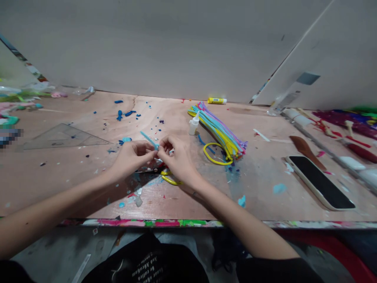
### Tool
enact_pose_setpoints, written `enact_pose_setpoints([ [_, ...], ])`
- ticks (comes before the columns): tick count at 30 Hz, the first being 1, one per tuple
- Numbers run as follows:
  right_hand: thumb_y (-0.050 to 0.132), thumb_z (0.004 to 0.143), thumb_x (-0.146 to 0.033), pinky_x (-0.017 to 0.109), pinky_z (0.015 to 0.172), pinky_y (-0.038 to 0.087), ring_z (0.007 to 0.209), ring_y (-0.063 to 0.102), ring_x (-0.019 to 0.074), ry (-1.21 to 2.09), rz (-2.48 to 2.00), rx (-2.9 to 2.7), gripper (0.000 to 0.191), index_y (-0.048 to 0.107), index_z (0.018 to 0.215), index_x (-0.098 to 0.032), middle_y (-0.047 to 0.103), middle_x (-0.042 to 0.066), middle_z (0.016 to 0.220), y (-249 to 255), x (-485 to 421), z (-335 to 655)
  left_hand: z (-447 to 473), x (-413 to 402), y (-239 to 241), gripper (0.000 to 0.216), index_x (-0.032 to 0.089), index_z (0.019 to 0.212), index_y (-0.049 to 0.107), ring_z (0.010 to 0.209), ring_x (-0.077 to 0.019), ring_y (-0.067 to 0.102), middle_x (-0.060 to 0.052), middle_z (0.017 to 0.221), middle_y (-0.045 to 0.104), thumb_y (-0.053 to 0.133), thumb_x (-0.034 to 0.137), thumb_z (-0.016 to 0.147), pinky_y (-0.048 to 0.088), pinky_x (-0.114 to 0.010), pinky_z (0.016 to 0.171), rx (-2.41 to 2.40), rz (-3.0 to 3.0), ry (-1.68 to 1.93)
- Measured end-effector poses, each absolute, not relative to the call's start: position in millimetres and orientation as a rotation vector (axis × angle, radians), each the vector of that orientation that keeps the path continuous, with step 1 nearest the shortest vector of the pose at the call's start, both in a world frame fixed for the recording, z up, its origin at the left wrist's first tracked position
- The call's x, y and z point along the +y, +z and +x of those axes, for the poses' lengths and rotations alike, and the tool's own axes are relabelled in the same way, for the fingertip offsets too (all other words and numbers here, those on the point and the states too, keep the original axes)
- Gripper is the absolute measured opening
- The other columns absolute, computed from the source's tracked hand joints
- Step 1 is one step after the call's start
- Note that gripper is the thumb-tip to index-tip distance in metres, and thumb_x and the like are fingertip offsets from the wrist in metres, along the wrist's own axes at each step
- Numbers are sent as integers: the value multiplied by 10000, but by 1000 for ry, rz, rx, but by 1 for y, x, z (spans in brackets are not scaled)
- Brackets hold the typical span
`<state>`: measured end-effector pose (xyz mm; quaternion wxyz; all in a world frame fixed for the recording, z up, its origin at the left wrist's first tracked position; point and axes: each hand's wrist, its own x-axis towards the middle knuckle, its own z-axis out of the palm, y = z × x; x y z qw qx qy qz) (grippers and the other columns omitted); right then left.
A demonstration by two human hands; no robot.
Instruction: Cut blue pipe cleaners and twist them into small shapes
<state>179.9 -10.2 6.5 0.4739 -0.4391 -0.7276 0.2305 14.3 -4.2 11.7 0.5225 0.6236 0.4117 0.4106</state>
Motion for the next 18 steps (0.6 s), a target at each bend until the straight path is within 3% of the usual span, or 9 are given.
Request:
enact_pose_setpoints([
  [11,537,785,-170,246,577,398,625,527,122,561,-1083,-1890,56,548,736,-195,597,-14,678,13,-8,185,13,-4,15,78,147,695,635,501,-91,557,12,554,615,653,211,737,422,-184,478,1003,1574,932],
  [18,618,886,-254,242,641,479,731,593,124,525,-942,-1937,101,654,944,-179,660,30,889,18,-7,188,13,-3,14,91,136,694,641,533,-86,558,6,604,618,675,203,745,437,-189,510,1015,1507,908],
])
